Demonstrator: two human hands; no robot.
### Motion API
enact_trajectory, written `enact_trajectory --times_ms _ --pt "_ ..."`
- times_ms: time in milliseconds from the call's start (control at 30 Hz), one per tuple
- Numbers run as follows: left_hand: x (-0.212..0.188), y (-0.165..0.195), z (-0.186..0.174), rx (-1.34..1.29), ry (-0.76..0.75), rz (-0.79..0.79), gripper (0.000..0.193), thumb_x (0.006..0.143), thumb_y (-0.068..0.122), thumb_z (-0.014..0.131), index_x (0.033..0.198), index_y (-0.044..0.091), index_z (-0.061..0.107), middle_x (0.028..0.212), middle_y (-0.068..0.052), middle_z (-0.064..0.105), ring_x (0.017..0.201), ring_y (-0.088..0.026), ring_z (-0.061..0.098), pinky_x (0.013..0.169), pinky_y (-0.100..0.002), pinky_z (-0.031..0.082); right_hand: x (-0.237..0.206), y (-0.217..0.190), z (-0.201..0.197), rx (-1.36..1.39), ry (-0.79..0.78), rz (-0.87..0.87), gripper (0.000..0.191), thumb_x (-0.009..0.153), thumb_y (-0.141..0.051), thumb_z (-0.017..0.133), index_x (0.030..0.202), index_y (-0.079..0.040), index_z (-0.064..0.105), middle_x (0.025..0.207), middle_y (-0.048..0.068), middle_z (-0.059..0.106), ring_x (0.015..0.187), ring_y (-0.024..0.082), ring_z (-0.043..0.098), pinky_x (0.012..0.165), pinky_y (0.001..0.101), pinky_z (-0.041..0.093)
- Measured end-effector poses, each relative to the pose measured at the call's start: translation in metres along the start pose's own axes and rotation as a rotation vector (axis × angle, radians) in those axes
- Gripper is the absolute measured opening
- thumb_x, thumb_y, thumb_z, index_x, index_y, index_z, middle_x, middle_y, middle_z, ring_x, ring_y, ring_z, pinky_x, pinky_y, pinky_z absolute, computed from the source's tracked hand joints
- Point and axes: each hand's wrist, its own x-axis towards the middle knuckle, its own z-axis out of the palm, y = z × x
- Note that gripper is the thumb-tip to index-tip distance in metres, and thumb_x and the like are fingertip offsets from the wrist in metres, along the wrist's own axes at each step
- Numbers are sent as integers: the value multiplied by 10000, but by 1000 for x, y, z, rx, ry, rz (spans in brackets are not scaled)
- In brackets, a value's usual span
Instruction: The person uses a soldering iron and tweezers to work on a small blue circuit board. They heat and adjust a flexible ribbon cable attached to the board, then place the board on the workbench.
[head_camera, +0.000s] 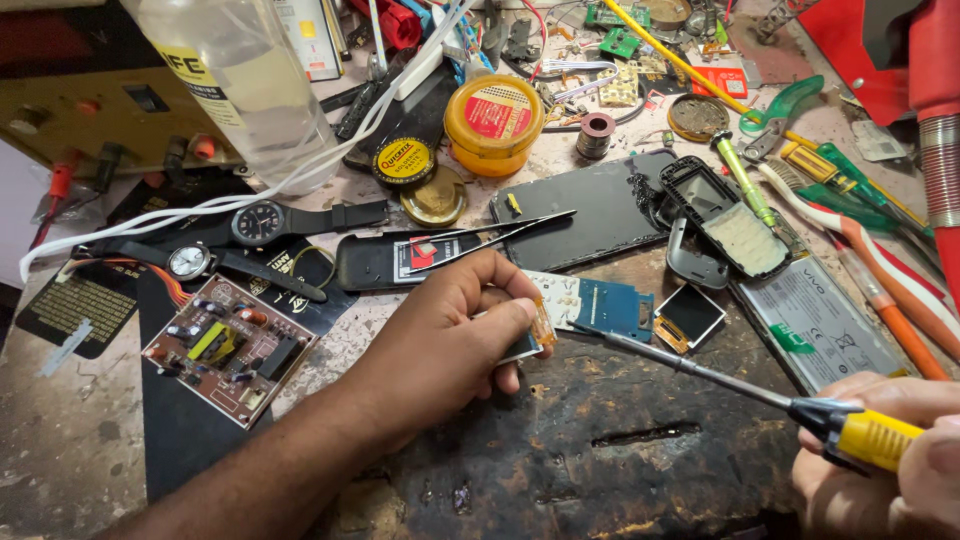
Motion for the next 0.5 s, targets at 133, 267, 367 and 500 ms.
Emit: enact_trajectory --times_ms 133,267,367,500 --pt "-3 3 2 62 2 -13 172 904 221 608 1041 119 601 819 1 732 523 -61 589 434 -227 441 2 -1 -2 -12 -11 11 170 985 -274 620 971 -115 560 784 128 622 630 224 578 630 341 514" --pt "-4 2 3 78 6 29 169 886 208 617 1017 102 611 819 2 717 510 -70 602 427 -242 459 6 0 -1 -10 -20 15 168 984 -272 622 964 -116 561 773 126 619 620 224 572 622 344 511" --pt "-4 1 3 119 26 75 167 880 195 628 992 71 630 817 -9 708 513 -77 617 450 -251 504 6 0 1 -3 -19 12 167 983 -270 624 959 -117 561 766 124 616 612 225 568 616 345 509" --pt "-4 0 4 143 44 90 169 877 189 632 978 54 635 818 -9 697 521 -75 618 466 -258 524 4 0 3 13 -15 10 166 982 -268 626 953 -118 561 755 122 612 602 226 562 608 348 506"
